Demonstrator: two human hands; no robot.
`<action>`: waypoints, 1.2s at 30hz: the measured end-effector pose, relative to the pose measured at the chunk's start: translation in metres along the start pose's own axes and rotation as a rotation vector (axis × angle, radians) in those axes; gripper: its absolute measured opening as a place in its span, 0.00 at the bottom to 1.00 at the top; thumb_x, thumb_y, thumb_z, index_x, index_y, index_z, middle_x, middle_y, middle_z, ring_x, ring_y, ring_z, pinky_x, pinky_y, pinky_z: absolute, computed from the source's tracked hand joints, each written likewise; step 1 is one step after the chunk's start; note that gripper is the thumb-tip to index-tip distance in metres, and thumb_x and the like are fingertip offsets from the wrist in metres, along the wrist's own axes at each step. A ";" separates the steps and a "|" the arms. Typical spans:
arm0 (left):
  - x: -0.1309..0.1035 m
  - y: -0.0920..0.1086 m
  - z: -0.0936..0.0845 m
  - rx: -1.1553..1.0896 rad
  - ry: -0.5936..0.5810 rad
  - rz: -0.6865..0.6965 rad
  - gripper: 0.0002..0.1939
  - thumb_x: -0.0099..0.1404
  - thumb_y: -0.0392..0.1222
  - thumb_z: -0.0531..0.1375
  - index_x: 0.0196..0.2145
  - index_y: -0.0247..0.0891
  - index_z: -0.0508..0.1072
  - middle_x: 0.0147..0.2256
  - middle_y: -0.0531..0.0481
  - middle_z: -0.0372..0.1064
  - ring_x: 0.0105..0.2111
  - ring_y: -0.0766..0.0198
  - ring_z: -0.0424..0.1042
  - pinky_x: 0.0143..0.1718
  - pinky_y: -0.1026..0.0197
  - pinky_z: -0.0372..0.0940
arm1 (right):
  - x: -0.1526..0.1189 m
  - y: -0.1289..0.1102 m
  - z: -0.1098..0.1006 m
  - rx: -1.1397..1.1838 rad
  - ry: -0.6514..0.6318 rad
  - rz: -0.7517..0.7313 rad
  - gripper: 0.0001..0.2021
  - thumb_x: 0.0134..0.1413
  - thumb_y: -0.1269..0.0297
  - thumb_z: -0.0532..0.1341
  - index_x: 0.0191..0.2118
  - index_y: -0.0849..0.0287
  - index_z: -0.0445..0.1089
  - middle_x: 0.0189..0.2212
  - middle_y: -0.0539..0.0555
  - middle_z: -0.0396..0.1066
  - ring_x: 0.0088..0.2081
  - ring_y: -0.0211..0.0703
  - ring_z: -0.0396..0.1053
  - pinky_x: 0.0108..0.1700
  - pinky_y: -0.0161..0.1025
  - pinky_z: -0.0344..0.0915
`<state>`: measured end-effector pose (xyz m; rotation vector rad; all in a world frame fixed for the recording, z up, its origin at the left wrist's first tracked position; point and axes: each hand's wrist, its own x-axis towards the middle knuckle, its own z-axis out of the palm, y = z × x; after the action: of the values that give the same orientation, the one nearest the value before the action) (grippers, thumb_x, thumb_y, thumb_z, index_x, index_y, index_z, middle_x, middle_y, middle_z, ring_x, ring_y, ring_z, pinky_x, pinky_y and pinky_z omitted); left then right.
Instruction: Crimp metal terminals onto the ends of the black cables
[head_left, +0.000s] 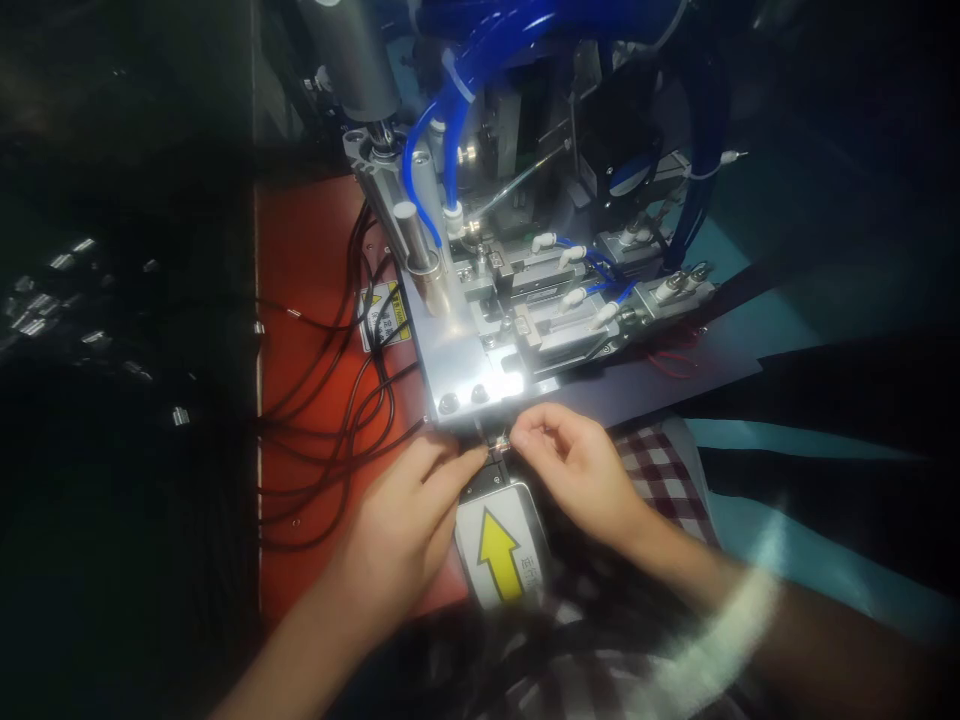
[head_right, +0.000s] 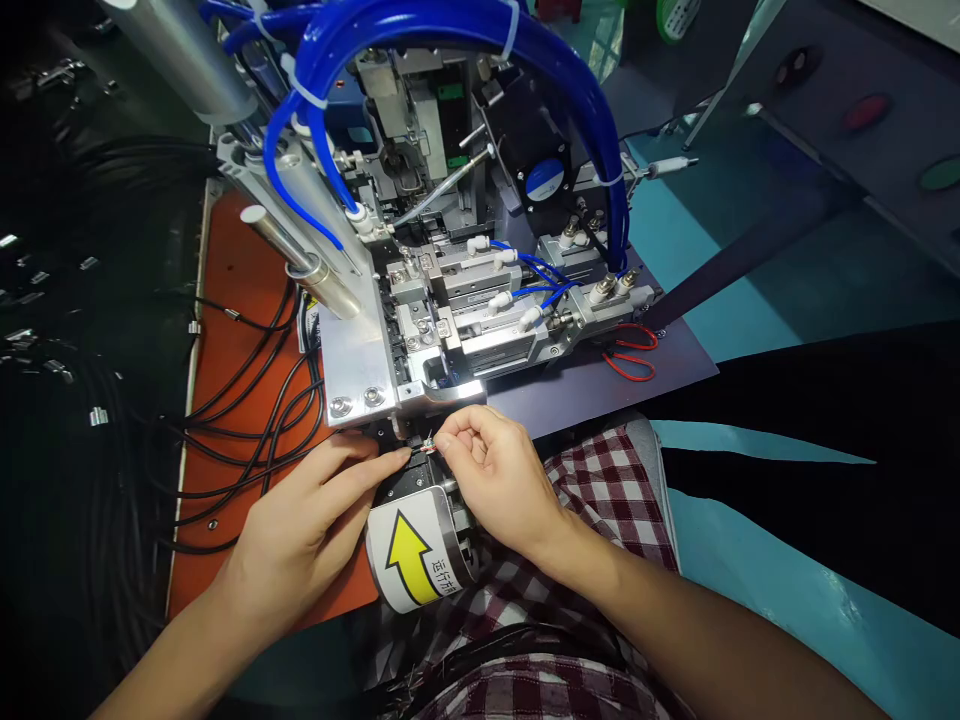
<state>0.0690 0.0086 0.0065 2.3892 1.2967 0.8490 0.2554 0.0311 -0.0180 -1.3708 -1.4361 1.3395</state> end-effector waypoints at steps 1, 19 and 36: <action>0.000 0.000 0.000 0.001 0.000 0.003 0.14 0.66 0.27 0.51 0.44 0.32 0.73 0.38 0.45 0.67 0.37 0.67 0.71 0.38 0.70 0.68 | 0.000 -0.001 0.001 0.010 0.001 0.013 0.06 0.55 0.65 0.60 0.30 0.60 0.68 0.25 0.50 0.67 0.27 0.37 0.65 0.29 0.34 0.64; -0.001 -0.001 0.000 0.000 -0.011 0.013 0.13 0.66 0.26 0.51 0.44 0.31 0.73 0.38 0.46 0.67 0.38 0.68 0.70 0.39 0.72 0.67 | 0.006 -0.012 0.002 0.123 0.033 0.185 0.07 0.50 0.63 0.63 0.27 0.61 0.72 0.23 0.51 0.71 0.26 0.39 0.68 0.28 0.35 0.66; -0.002 -0.003 0.001 0.030 -0.019 0.033 0.13 0.67 0.28 0.51 0.43 0.28 0.73 0.38 0.45 0.67 0.40 0.67 0.69 0.43 0.70 0.66 | -0.001 -0.001 0.014 -0.095 0.165 -0.149 0.05 0.55 0.70 0.59 0.29 0.60 0.69 0.27 0.51 0.69 0.29 0.37 0.66 0.32 0.34 0.63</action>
<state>0.0671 0.0082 0.0034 2.4421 1.2750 0.8198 0.2422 0.0277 -0.0190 -1.3720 -1.4745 1.0514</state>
